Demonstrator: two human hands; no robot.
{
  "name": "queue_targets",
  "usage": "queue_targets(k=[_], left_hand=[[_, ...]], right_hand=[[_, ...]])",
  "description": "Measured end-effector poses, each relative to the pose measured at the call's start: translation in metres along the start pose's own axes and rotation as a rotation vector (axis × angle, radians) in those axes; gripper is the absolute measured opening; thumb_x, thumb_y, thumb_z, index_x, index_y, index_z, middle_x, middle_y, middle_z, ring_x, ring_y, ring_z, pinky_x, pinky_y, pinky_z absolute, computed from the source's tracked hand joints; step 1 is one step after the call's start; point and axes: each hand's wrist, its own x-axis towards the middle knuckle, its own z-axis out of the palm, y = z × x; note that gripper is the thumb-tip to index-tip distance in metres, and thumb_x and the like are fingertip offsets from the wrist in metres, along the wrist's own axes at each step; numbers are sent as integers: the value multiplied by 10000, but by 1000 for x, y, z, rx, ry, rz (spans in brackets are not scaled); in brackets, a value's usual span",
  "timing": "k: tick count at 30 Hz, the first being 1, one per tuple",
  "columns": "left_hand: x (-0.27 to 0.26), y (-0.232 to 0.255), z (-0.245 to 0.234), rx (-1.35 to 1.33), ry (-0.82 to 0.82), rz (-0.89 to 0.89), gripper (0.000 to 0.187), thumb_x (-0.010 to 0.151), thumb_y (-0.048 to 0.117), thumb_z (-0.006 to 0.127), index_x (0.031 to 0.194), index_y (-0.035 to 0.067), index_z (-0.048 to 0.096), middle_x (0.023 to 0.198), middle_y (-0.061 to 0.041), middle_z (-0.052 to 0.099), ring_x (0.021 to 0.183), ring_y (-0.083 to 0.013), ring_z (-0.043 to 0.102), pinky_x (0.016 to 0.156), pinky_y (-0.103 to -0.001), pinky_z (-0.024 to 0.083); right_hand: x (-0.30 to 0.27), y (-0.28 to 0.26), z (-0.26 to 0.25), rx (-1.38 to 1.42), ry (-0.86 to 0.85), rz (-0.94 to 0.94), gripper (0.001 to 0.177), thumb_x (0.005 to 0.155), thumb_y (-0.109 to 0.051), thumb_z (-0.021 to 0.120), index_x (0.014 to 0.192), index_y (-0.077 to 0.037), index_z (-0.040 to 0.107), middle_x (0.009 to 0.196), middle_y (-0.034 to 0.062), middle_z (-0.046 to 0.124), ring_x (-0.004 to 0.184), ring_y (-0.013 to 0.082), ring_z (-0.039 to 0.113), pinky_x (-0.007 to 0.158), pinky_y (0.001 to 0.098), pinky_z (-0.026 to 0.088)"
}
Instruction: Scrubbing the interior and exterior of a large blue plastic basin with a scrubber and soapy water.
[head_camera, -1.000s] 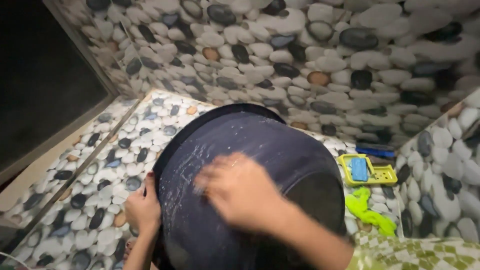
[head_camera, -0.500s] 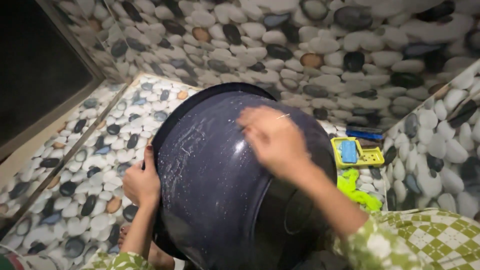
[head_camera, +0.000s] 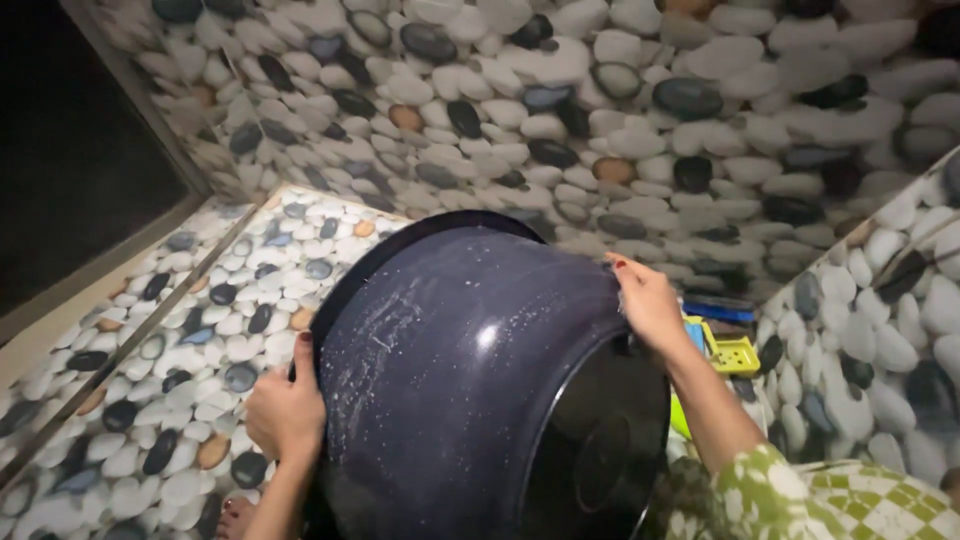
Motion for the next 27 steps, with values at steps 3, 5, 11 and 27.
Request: queue_targets(k=[3,5,11,27], left_hand=[[2,1,8,7,0,25,858,990,808,428,904,37,794,764,-273,693,772,-488,689,677,-588,506],[0,0,7,11,-6,33,845,993,804,429,927,46,797,763,-274,693,769,-490,688,679,-585,507],[6,1,5,-28,-23,44,781,977,788,440,1021,102,810,761,-273,696,764,-496,684,684,-579,511],[4,8,5,12,-43,24,784,980,810,431,1024,133,825,807,-250,721,814,-474,703,706,-570,526]], right_hand=[[-39,-95,-5,40,-15,-210,368,1006,-234,489,1251,-75,712,1254,88,728,1152,257,696,995,339,500],[-76,-153,0,-54,-78,-437,337,970,-205,531,1217,-82,724,1266,106,720,1193,290,664,1033,380,484],[-152,-200,9,-222,-288,-1067,404,862,-152,654,1262,-116,702,1374,138,665,1327,353,586,1142,522,405],[-147,-219,12,-297,-190,-933,373,831,-194,648,1193,-126,707,1301,138,679,1250,358,595,1075,521,406]])
